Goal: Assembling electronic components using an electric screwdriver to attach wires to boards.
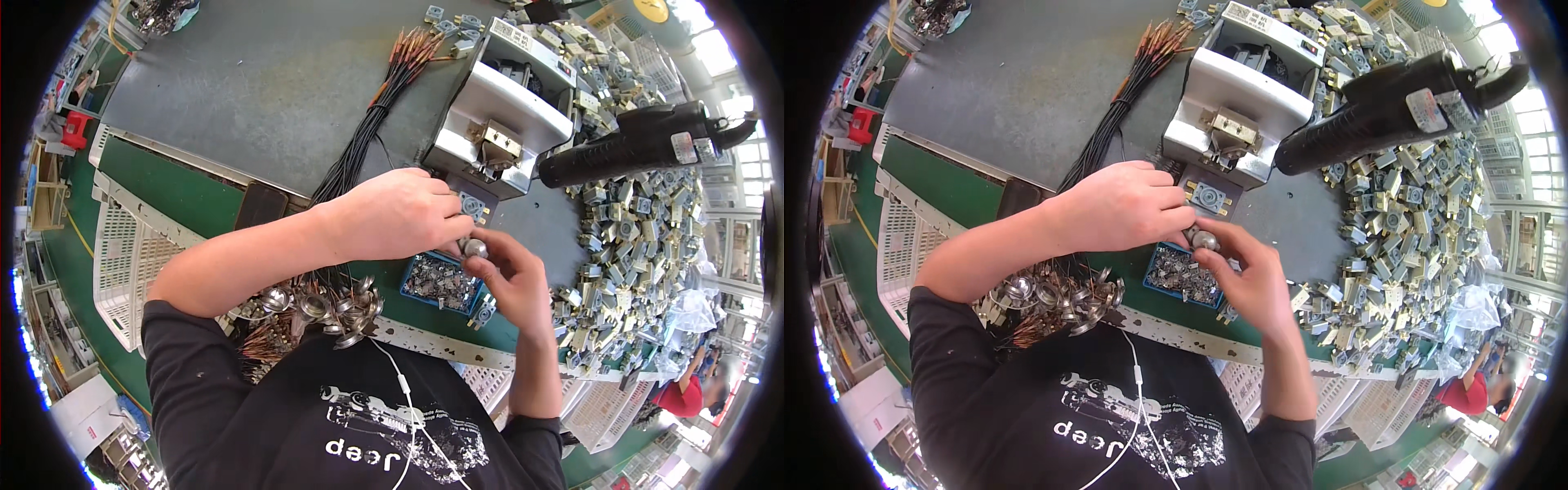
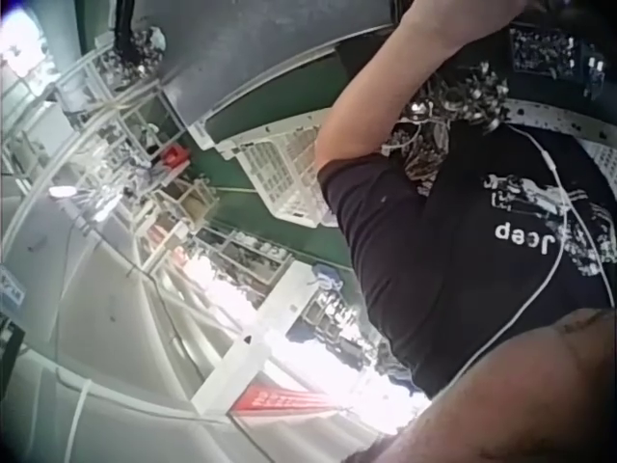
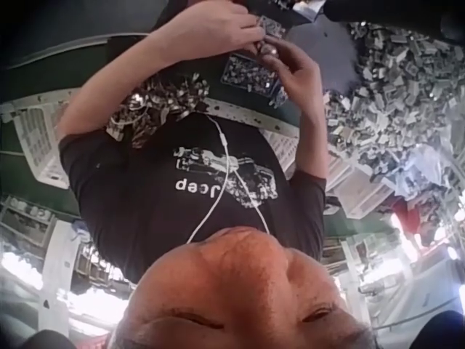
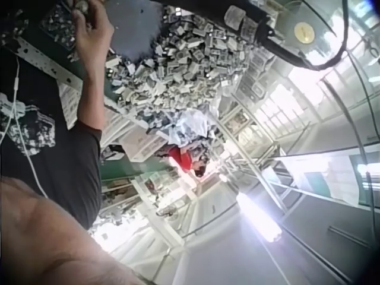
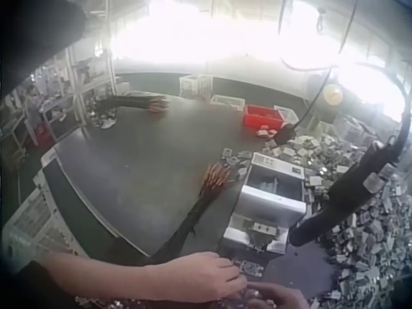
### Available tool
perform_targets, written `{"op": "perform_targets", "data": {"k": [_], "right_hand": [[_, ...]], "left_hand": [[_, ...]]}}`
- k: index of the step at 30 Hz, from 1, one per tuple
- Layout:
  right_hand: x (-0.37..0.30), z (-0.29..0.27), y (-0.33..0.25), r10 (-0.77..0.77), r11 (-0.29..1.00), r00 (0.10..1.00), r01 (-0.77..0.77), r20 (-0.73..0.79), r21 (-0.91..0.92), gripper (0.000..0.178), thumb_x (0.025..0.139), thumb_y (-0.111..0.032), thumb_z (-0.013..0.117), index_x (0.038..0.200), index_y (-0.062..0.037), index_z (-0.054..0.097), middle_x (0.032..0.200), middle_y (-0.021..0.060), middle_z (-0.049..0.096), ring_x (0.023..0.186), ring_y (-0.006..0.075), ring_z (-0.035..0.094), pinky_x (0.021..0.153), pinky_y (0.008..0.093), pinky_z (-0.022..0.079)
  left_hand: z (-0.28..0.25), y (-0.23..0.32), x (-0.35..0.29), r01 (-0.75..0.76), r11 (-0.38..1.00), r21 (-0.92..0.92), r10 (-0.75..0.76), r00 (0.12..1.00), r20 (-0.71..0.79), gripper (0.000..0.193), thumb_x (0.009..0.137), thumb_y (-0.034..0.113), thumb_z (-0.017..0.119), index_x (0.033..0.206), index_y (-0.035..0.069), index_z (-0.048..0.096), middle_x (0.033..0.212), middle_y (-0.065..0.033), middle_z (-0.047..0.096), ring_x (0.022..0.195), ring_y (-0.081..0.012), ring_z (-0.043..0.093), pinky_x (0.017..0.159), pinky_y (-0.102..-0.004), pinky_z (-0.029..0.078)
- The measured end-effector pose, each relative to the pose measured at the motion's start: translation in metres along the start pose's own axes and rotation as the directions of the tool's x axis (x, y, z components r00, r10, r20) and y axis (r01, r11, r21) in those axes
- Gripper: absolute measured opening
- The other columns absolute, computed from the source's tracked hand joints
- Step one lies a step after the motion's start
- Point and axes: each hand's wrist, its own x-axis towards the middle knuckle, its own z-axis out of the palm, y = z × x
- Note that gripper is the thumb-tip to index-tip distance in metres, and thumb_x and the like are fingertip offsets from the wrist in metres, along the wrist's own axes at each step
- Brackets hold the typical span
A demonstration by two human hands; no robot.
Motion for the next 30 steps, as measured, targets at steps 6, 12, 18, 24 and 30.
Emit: {"op": "perform_targets", "data": {"k": [6, 12, 18, 24, 30], "right_hand": [[-0.008, -0.001, 0.015, -0.036, 0.999, 0.995, 0.039, 0.088, -0.033, 0.048, 0.095, -0.010, 0.070, 0.140, -0.0005, 0.055, 0.117, 0.0098, 0.069, 0.104, 0.0191, 0.067, 0.089, 0.0340, 0.055], [0.008, 0.004, 0.038, -0.352, 0.719, 0.925, 0.170, -0.141, -0.674, 0.061, 0.083, -0.001, 0.075, 0.140, -0.0060, 0.056, 0.119, 0.0184, 0.066, 0.106, 0.0369, 0.066, 0.092, 0.0410, 0.053], [0.002, -0.018, 0.010, -0.491, 0.702, 0.855, 0.276, -0.166, -0.656, 0.049, 0.089, -0.002, 0.070, 0.137, -0.0036, 0.058, 0.122, 0.0183, 0.066, 0.106, 0.0303, 0.067, 0.087, 0.0378, 0.055], [0.018, -0.060, -0.065, -0.788, 0.587, 0.389, 0.708, -0.476, -0.392, 0.054, 0.099, -0.002, 0.060, 0.148, 0.0022, 0.039, 0.134, 0.0227, 0.058, 0.108, 0.0275, 0.065, 0.086, 0.0354, 0.057], [0.065, -0.056, -0.078, -0.736, 0.567, 0.366, 0.793, -0.570, -0.222, 0.068, 0.096, 0.003, 0.057, 0.155, 0.0035, 0.022, 0.130, 0.0255, 0.059, 0.107, 0.0298, 0.066, 0.094, 0.0387, 0.053]], "left_hand": [[-0.006, 0.004, -0.005, 0.065, 0.994, -0.088, -0.050, 0.985, 0.165, 0.023, 0.089, 0.033, 0.068, 0.096, 0.012, 0.064, 0.077, 0.0003, 0.060, 0.077, -0.0179, 0.064, 0.069, -0.0337, 0.047], [-0.008, 0.008, -0.012, -0.002, 0.988, -0.155, 0.045, 0.962, 0.269, 0.040, 0.088, 0.031, 0.070, 0.128, 0.027, 0.067, 0.073, 0.0007, 0.058, 0.074, -0.0186, 0.064, 0.069, -0.0349, 0.046], [-0.016, -0.008, 0.009, 0.183, 0.943, -0.279, -0.156, 0.981, 0.114, 0.036, 0.088, 0.028, 0.073, 0.123, 0.018, 0.067, 0.081, -0.0072, 0.068, 0.079, -0.0282, 0.068, 0.068, -0.0413, 0.053], [-0.001, -0.027, 0.034, 0.554, 0.818, -0.155, -0.425, 0.763, 0.486, 0.033, 0.094, 0.032, 0.066, 0.126, 0.023, 0.066, 0.095, -0.0112, 0.073, 0.090, -0.0331, 0.070, 0.079, -0.0443, 0.054], [0.009, -0.035, 0.029, 0.446, 0.870, -0.212, -0.343, 0.854, 0.391, 0.033, 0.093, 0.032, 0.067, 0.125, 0.023, 0.069, 0.097, -0.0102, 0.074, 0.091, -0.0323, 0.070, 0.080, -0.0437, 0.054]]}}
